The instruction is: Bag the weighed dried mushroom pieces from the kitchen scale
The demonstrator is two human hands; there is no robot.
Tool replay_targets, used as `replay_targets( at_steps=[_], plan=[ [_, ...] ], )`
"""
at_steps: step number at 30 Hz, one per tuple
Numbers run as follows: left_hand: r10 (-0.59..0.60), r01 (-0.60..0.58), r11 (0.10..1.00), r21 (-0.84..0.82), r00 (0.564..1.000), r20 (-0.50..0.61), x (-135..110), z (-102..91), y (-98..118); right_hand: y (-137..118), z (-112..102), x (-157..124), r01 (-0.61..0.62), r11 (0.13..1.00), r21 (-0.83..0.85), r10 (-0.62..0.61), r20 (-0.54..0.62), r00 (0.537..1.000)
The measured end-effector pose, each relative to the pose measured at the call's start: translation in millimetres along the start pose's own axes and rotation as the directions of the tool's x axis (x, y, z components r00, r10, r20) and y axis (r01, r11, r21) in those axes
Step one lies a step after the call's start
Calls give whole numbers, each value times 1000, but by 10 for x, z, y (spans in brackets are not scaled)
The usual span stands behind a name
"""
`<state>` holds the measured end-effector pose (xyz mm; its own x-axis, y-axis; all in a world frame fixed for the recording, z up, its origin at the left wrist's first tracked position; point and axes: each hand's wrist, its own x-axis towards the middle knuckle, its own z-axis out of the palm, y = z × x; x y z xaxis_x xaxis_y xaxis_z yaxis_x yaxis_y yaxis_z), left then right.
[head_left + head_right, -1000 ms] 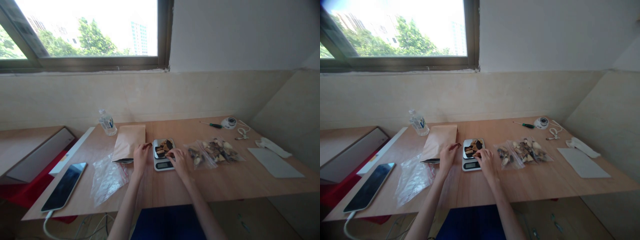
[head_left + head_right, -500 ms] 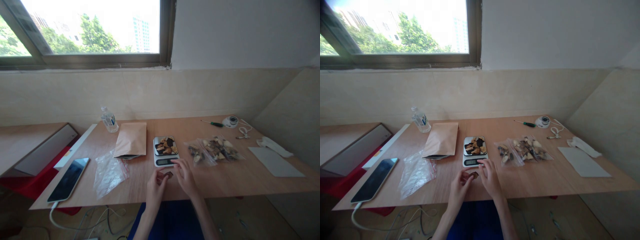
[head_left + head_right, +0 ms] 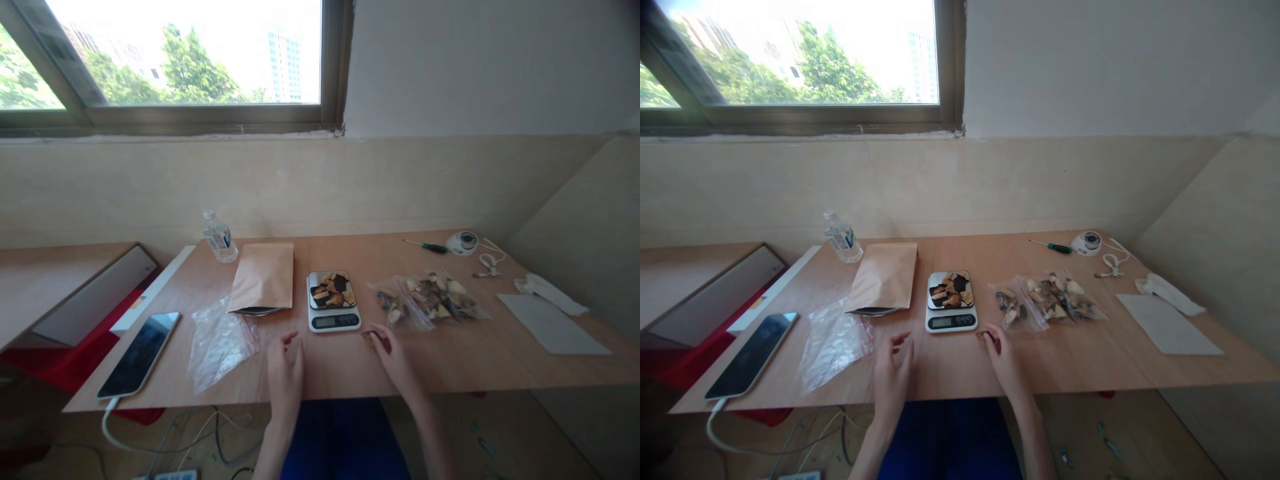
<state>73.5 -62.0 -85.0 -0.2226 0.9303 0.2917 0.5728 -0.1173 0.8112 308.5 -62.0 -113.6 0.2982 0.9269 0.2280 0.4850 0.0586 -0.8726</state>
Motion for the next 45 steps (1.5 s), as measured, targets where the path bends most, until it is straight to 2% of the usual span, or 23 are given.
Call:
replay_targets(
  at_steps=[2, 5, 8, 11, 15, 17, 20, 23, 27, 30, 32, 35, 36, 37, 39, 41, 43, 45],
  plan=[
    [43, -25, 986, 168, 993, -108, 119, -166, -133, 121, -35, 20, 10, 996, -83, -11, -13, 1000],
    [26, 76, 913, 402, 970, -242, 279, -348, -276, 245, -63, 22, 40, 986, -165, -42, -10, 999],
    [-75, 184, 810, 557, 974, -213, 389, -425, -366, 279, -71, 32, 55, 974, -222, -61, -20, 998],
    [-133, 202, 744, 637, 979, -155, 451, -457, -438, 232, -79, 58, 56, 962, -268, -74, -58, 996],
    [-147, 217, 737, 640, 976, -162, 501, -528, -498, 70, -86, 99, 106, 947, -303, -152, -133, 979],
    [-180, 241, 751, 615, 970, -160, 527, -570, -506, -43, -62, 142, 132, 947, -295, -175, -127, 976],
    [-202, 267, 772, 578, 964, -175, 572, -613, -513, -208, 30, 277, 195, 942, -273, -214, -43, 976],
    [-175, 254, 791, 557, 966, -192, 621, -642, -550, -301, 170, 482, 280, 912, -299, -288, 17, 958],
    [-144, 207, 822, 530, 977, -157, 665, -688, -653, -285, 331, 707, 332, 855, -399, -326, 86, 942],
    [-126, 183, 837, 515, 982, -143, 661, -703, -715, -223, 380, 771, 343, 826, -448, -324, 121, 938],
    [-112, 188, 853, 487, 977, -181, 632, -681, -710, -181, 384, 781, 338, 831, -442, -321, 116, 940],
    [-50, 186, 890, 416, 947, -316, 547, -570, -593, -136, 384, 784, 326, 852, -410, -318, 90, 944],
    [-20, 163, 908, 386, 937, -347, 511, -509, -523, -129, 387, 786, 323, 857, -401, -317, 85, 945],
    [11, 108, 935, 339, 943, -332, 473, -437, -441, -126, 392, 788, 321, 862, -393, -316, 79, 945],
    [97, -51, 976, 212, 972, -212, 403, -263, -252, -128, 404, 788, 318, 869, -380, -317, 68, 946],
    [153, -143, 982, 125, 985, -75, 358, -71, -55, -128, 407, 783, 313, 876, -366, -319, 46, 947],
    [211, -214, 975, 61, 976, 52, 347, 102, 120, -110, 386, 776, 305, 886, -348, -320, 15, 947],
    [255, -257, 966, 10, 962, 99, 359, 223, 250, -67, 331, 772, 293, 890, -351, -321, -22, 947]
  ],
)
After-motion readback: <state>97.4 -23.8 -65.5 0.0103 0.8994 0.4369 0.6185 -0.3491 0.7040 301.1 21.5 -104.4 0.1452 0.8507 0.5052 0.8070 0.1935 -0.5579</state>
